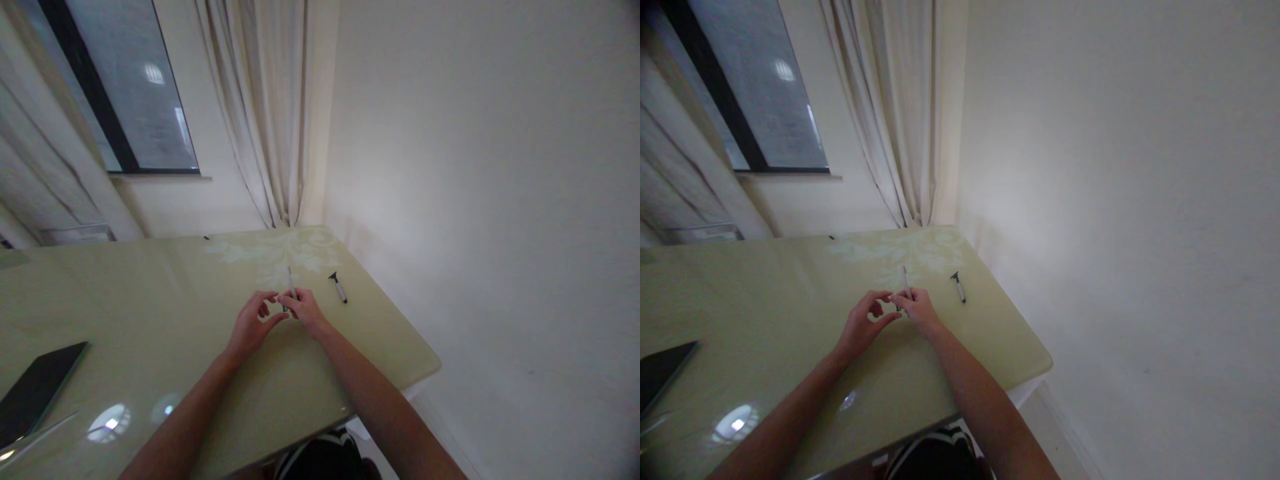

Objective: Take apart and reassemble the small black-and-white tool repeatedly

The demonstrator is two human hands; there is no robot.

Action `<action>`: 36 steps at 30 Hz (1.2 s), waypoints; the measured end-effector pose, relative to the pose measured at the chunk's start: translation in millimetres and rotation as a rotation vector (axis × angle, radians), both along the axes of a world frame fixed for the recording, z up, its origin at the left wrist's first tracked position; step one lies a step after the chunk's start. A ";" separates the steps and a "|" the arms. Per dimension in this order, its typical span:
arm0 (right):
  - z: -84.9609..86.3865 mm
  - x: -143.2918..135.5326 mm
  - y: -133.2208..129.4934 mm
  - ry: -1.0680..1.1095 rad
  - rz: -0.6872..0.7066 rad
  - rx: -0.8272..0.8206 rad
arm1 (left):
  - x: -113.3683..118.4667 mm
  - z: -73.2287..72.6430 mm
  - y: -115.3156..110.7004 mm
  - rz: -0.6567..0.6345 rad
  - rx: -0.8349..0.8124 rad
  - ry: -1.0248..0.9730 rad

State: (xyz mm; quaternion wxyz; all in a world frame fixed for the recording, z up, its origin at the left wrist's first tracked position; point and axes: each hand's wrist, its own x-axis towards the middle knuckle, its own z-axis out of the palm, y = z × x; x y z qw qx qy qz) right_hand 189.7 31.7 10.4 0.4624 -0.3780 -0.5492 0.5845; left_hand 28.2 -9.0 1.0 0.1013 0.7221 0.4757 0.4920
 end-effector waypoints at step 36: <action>4.0 29.7 7.8 -0.594 0.065 0.468 | -22.8 3.0 14.4 0.029 -0.120 -0.178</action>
